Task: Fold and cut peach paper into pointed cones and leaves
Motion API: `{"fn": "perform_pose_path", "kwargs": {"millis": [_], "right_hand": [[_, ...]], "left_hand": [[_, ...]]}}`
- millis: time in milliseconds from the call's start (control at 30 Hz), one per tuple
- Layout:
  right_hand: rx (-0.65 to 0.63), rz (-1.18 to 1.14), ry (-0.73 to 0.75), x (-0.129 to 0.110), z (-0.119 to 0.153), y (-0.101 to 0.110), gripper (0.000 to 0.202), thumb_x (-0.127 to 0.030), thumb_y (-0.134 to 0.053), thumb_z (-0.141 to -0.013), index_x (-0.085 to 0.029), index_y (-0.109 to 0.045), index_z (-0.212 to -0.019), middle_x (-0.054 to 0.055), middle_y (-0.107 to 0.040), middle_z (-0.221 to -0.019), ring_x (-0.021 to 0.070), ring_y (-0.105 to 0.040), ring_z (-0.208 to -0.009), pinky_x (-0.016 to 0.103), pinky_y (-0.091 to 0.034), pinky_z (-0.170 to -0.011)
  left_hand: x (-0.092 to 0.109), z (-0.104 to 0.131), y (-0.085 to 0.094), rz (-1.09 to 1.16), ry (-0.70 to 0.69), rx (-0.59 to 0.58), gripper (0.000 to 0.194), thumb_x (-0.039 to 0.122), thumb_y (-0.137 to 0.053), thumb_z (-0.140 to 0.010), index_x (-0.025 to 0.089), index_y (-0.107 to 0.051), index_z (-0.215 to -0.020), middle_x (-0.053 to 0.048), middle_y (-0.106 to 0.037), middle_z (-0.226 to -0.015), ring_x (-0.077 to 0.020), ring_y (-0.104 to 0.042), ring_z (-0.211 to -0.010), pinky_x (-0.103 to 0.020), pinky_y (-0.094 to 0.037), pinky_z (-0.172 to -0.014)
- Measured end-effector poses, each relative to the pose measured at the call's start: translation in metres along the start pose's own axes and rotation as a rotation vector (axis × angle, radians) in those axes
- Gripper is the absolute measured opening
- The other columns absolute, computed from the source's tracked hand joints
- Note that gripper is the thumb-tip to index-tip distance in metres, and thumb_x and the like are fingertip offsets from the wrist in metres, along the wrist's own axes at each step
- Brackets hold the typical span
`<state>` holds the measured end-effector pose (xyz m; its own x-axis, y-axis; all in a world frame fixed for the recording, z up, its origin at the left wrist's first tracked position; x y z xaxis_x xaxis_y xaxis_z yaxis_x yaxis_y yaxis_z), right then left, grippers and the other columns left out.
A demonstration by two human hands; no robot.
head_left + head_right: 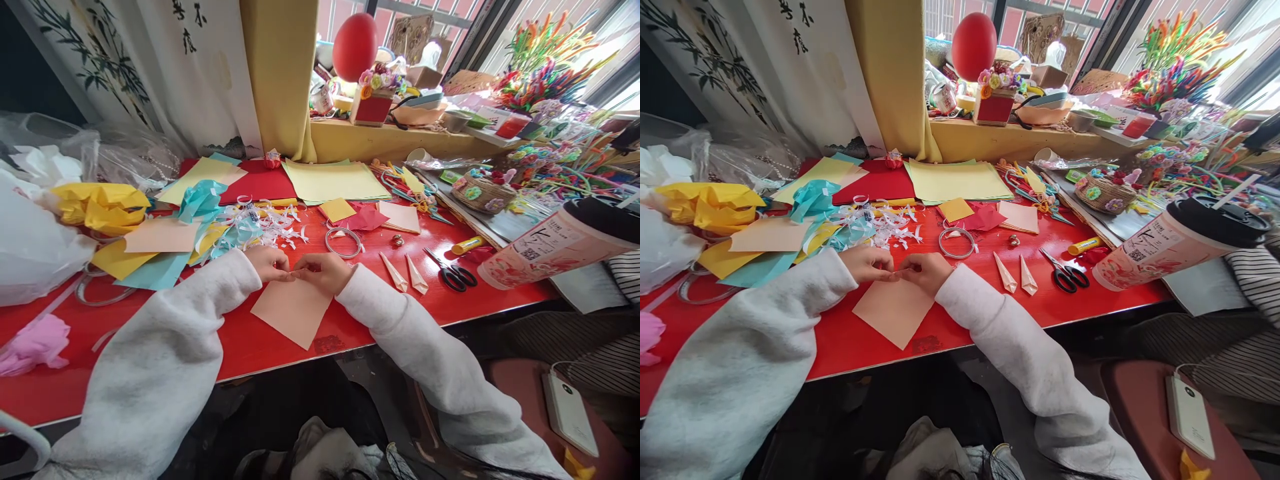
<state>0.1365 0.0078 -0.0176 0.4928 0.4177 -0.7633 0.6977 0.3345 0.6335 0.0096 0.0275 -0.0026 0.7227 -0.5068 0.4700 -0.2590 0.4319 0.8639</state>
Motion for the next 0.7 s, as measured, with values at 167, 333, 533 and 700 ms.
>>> {"fn": "perform_pose_path", "kwargs": {"millis": [167, 333, 533, 700], "right_hand": [[-0.019, 0.004, -0.015, -0.0023, 0.0018, 0.003, 0.02, -0.03, -0.051, -0.071, -0.012, -0.058, -0.075, 0.001, -0.055, -0.063, 0.0057, -0.044, -0.054, 0.018, -0.034, -0.05], [-0.053, -0.082, -0.024, -0.0017, 0.0017, 0.0024, 0.024, -0.033, -0.05, -0.071, -0.011, -0.057, -0.078, 0.004, -0.057, -0.07, 0.0078, -0.049, -0.061, 0.02, -0.038, -0.055], [0.011, -0.045, -0.007, 0.0003, 0.0001, 0.003, 0.018, -0.028, -0.051, -0.07, -0.012, -0.057, -0.075, 0.002, -0.055, -0.065, 0.0061, -0.044, -0.056, 0.019, -0.036, -0.052], [0.003, -0.055, -0.015, 0.0004, 0.0003, 0.0027, 0.018, -0.027, -0.052, -0.07, -0.012, -0.058, -0.076, 0.002, -0.056, -0.067, 0.0064, -0.046, -0.058, 0.019, -0.037, -0.054]], "left_hand": [[-0.0007, 0.0009, -0.0012, 0.017, 0.028, -0.039, 0.031, 0.047, -0.049, -0.065, 0.018, -0.059, -0.069, 0.003, -0.053, -0.059, -0.008, -0.041, -0.055, -0.018, -0.026, -0.052], [0.0021, 0.0012, -0.0003, 0.023, 0.01, -0.054, 0.032, 0.047, -0.049, -0.065, 0.016, -0.057, -0.065, 0.003, -0.05, -0.057, -0.0084, -0.041, -0.056, -0.018, -0.026, -0.052], [0.001, 0.0005, 0.0009, 0.027, 0.023, -0.024, 0.031, 0.047, -0.052, -0.062, 0.017, -0.058, -0.068, 0.002, -0.055, -0.064, -0.0084, -0.042, -0.058, -0.019, -0.028, -0.054], [0.0003, 0.0002, 0.0028, 0.04, -0.019, -0.027, 0.029, 0.044, -0.051, -0.065, 0.017, -0.061, -0.068, 0.001, -0.058, -0.062, -0.0093, -0.045, -0.061, -0.019, -0.031, -0.056]]}}
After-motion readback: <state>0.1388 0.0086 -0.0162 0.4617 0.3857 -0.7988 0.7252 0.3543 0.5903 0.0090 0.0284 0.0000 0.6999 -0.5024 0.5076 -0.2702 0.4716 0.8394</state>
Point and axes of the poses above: each hand's wrist, its own z-axis away from the middle knuckle, its own y-axis out of the back of the hand, x = y × z, the point moved 4 cm from there along -z, towards the middle knuckle
